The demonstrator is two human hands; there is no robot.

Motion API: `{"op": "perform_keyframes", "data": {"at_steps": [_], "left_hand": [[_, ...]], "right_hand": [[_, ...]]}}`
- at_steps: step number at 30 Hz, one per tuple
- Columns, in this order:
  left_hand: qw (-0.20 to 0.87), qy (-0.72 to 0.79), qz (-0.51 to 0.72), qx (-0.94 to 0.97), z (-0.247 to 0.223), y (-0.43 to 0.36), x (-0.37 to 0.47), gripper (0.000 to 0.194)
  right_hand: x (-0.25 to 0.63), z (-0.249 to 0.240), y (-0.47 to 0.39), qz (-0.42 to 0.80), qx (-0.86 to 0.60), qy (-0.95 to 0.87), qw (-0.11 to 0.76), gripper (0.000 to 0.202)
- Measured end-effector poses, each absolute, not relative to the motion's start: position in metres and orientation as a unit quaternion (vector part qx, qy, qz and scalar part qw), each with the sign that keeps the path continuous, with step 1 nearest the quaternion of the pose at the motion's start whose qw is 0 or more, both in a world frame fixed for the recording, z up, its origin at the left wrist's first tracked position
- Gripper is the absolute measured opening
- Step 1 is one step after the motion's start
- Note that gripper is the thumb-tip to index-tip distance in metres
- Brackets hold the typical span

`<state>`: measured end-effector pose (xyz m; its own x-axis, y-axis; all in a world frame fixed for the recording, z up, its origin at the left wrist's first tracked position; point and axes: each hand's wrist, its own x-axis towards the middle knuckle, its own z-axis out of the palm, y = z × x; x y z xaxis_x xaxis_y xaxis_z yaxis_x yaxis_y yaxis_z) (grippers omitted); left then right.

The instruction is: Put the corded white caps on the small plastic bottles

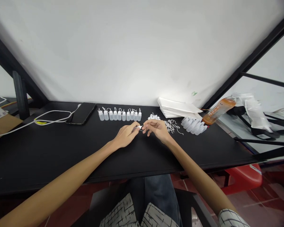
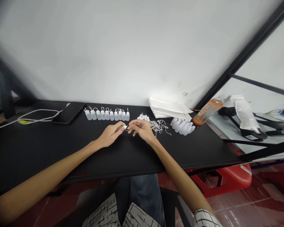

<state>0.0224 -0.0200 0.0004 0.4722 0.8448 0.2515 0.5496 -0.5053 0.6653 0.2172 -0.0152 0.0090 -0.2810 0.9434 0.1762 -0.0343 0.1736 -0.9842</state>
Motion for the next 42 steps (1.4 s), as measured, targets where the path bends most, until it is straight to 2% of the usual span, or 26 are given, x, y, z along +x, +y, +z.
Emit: {"op": "perform_keyframes", "data": {"at_steps": [11,23,42], "left_hand": [[0.241,0.415,0.283,0.831,-0.001,-0.02,0.022,0.029],[0.257,0.402,0.268,0.837,0.0,-0.018,0.022,0.023],[0.245,0.417,0.264,0.834,0.005,-0.017,0.021,0.03]], "right_hand": [[0.219,0.007,-0.016,0.527,-0.373,-0.623,0.44,0.03],[0.216,0.006,-0.014,0.532,-0.366,-0.639,0.418,0.031],[0.225,0.01,-0.011,0.489,-0.386,-0.655,0.428,0.031]]}}
